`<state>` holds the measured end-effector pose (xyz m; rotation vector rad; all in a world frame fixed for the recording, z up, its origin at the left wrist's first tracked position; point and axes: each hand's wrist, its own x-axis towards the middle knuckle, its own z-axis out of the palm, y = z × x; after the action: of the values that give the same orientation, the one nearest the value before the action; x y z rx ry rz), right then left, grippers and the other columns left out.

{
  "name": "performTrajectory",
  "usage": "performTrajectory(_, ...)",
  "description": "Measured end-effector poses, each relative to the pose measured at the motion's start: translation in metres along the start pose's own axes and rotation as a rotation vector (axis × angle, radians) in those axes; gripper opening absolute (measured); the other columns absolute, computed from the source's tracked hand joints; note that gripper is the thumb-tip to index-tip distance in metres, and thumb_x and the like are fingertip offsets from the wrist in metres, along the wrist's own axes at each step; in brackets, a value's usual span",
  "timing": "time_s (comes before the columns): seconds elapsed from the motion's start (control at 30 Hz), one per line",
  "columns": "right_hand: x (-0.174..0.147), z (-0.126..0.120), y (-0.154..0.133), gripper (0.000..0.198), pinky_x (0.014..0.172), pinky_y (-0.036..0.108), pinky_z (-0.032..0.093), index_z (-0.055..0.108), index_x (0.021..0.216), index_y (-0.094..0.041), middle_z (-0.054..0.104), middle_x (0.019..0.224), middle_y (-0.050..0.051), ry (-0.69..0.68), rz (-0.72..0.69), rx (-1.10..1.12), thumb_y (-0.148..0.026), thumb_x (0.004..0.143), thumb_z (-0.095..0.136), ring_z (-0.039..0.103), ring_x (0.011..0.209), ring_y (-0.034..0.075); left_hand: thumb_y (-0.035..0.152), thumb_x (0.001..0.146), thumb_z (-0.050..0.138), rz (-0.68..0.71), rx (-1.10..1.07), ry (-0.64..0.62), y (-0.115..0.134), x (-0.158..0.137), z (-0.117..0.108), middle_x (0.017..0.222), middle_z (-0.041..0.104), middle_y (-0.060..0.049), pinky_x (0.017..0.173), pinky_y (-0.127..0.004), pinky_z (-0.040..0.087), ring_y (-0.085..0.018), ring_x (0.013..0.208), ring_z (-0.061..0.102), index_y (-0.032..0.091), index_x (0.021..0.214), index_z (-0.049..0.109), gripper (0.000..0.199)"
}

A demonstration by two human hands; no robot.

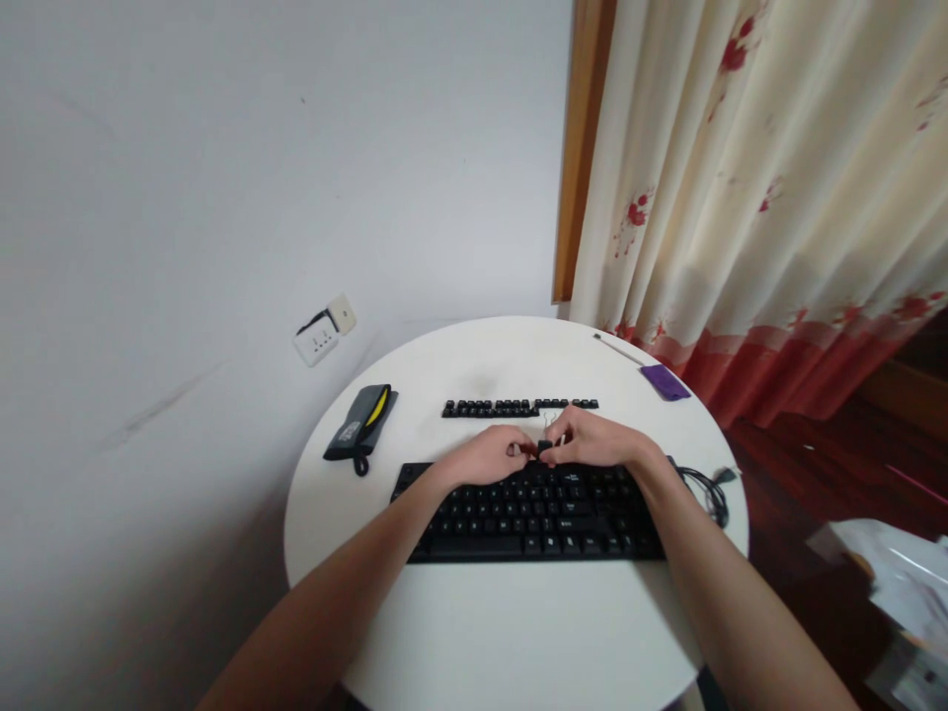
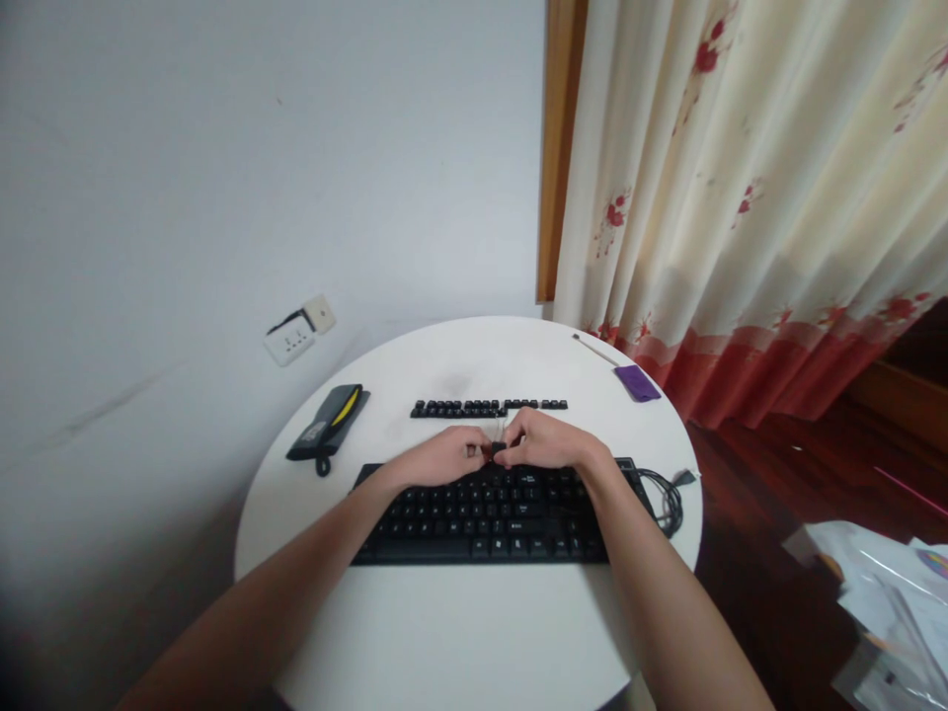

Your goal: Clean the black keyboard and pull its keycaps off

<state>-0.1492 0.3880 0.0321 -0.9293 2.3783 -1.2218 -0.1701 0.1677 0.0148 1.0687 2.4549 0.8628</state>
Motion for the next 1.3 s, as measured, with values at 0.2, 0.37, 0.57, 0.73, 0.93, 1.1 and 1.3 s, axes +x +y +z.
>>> performTrajectory(0.2, -0.001, 0.006, -0.002, 0.014, 0.055, 0.023, 0.036, 0.072, 0.074, -0.014, 0.057, 0.061, -0.004, -0.056, -0.01, 0.013, -0.025, 0.077, 0.063, 0.047, 0.057, 0.01, 0.034, 0.074, 0.073, 0.061, -0.013, -0.112, 0.009, -0.004, 0.0, 0.087, 0.066, -0.002, 0.068, -0.027, 0.044, -0.018, 0.076, 0.06, 0.016, 0.092, 0.067, 0.027)
performTrajectory(0.37, 0.005, 0.009, 0.0, 0.025, 0.058, 0.024, 0.041, 0.074, 0.077, -0.014, 0.067, 0.065, 0.001, 0.003, 0.013, -0.021, -0.034, 0.084, 0.063, 0.054, 0.058, 0.012, 0.035, 0.077, 0.073, 0.001, -0.094, -0.059, 0.004, 0.001, 0.012, 0.081, 0.069, -0.002, 0.067, -0.027, 0.044, -0.019, 0.074, 0.062, 0.016, 0.089, 0.069, 0.023)
performTrajectory(0.57, 0.009, 0.011, 0.001, 0.033, 0.061, 0.025, 0.045, 0.075, 0.076, -0.013, 0.071, 0.068, 0.005, 0.046, -0.027, 0.02, -0.04, 0.088, 0.061, 0.062, 0.063, 0.015, 0.031, 0.076, 0.073, 0.032, -0.137, -0.054, 0.004, 0.003, 0.012, 0.08, 0.07, -0.002, 0.067, -0.026, 0.044, -0.017, 0.073, 0.062, 0.015, 0.086, 0.071, 0.018)
performTrajectory(0.73, 0.011, 0.015, 0.003, 0.031, 0.058, 0.025, 0.042, 0.075, 0.074, -0.013, 0.071, 0.067, 0.005, 0.125, -0.026, 0.009, -0.036, 0.088, 0.06, 0.06, 0.061, 0.015, 0.032, 0.075, 0.073, 0.01, -0.121, -0.027, 0.003, 0.004, 0.01, 0.075, 0.069, -0.001, 0.067, -0.027, 0.043, -0.017, 0.072, 0.06, 0.015, 0.082, 0.071, 0.018)
performTrajectory(0.93, 0.02, 0.024, 0.004, 0.028, 0.055, 0.024, 0.036, 0.065, 0.063, -0.014, 0.064, 0.06, 0.002, 0.271, 0.009, -0.16, -0.029, 0.086, 0.061, 0.052, 0.056, 0.012, 0.032, 0.075, 0.073, 0.04, -0.16, -0.049, 0.0, 0.005, 0.007, 0.074, 0.067, -0.001, 0.066, -0.026, 0.042, -0.016, 0.069, 0.058, 0.015, 0.08, 0.071, 0.018)
performTrajectory(1.1, 0.027, 0.025, 0.01, 0.034, 0.058, 0.025, 0.035, 0.056, 0.058, -0.016, 0.057, 0.056, -0.001, 0.449, -0.022, -0.166, -0.03, 0.088, 0.056, 0.048, 0.057, 0.011, 0.034, 0.079, 0.068, 0.048, -0.205, -0.009, 0.003, 0.006, 0.004, 0.075, 0.066, -0.001, 0.063, -0.026, 0.042, -0.015, 0.068, 0.056, 0.014, 0.084, 0.07, 0.021)
performTrajectory(1.3, 0.03, 0.017, 0.015, 0.038, 0.058, 0.025, 0.04, 0.054, 0.065, -0.018, 0.058, 0.06, 0.0, 0.723, 0.031, -0.014, -0.044, 0.092, 0.05, 0.052, 0.059, 0.012, 0.029, 0.081, 0.069, 0.012, -0.147, 0.449, 0.005, 0.014, 0.011, 0.087, 0.069, -0.003, 0.075, -0.029, 0.046, -0.016, 0.077, 0.058, 0.017, 0.097, 0.069, 0.019)
